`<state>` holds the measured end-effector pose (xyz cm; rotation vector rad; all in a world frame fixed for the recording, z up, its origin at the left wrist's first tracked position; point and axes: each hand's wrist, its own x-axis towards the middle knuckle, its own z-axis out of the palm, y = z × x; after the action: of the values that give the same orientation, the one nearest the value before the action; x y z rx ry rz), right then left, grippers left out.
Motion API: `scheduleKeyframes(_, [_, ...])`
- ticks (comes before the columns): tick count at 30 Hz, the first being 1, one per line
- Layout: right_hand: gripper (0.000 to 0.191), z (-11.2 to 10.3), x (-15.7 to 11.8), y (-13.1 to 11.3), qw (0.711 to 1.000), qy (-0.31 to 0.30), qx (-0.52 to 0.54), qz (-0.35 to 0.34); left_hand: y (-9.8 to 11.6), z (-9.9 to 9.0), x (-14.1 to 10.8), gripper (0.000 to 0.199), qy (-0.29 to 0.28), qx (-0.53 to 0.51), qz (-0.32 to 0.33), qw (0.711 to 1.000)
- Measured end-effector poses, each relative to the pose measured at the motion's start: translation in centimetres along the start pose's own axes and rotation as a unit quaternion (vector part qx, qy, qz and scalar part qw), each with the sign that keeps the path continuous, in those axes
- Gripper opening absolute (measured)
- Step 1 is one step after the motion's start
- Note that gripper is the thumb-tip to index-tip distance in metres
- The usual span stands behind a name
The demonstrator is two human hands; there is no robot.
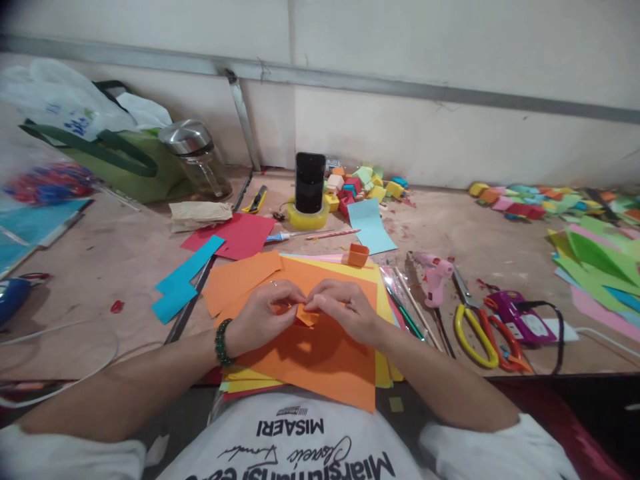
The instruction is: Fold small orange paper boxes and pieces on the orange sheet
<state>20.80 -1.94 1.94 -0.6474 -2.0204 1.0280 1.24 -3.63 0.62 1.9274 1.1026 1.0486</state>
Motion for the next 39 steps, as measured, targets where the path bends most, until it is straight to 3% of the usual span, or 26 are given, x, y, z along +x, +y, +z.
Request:
scheduleKeyframes(5, [0.02, 0.5, 0.3, 0.9, 0.99, 0.016, 0.006, 0.14, 0.2, 0.0, -0.1, 0.014, 0.005, 0.048, 0.037, 0.998])
scheduleKeyframes(9, [0.016, 0.8, 0.2, 1.5, 0.985, 0.001, -0.016, 0.171, 0.0, 0.0, -0.1, 0.013, -0.003, 0.065, 0.025, 0.998])
scheduleKeyframes(20, [0.017, 0.5, -0.1, 1.3, 0.984, -0.022, -0.161, 0.077, 0.2, -0.1, 0.0, 0.014, -0.027, 0.034, -0.01, 0.999])
scheduleKeyframes(23, [0.019, 0.6, -0.2, 1.1, 0.975, 0.021, -0.223, 0.003, -0.1, 0.0, 0.0, 0.039, -0.031, -0.043, -0.047, 0.997])
scheduleKeyframes(25, [0.016, 0.7, -0.1, 1.0, 0.966, 0.054, -0.248, -0.051, -0.6, 0.0, -0.1, 0.06, -0.069, -0.116, -0.073, 0.988])
scheduleKeyframes(27, [0.015, 0.8, -0.1, 1.0, 0.959, 0.068, -0.263, -0.078, -1.1, 0.1, -0.1, 0.067, -0.118, -0.15, -0.084, 0.978])
scheduleKeyframes(29, [0.015, 0.9, -0.2, 1.2, 0.955, 0.066, -0.278, -0.078, -1.5, 0.2, -0.2, 0.065, -0.141, -0.137, -0.074, 0.978])
scheduleKeyframes(39, [0.023, 1.5, -0.7, 2.2, 0.925, 0.044, -0.371, -0.073, -1.3, 0.6, -0.5, 0.064, -0.143, -0.062, -0.033, 0.987])
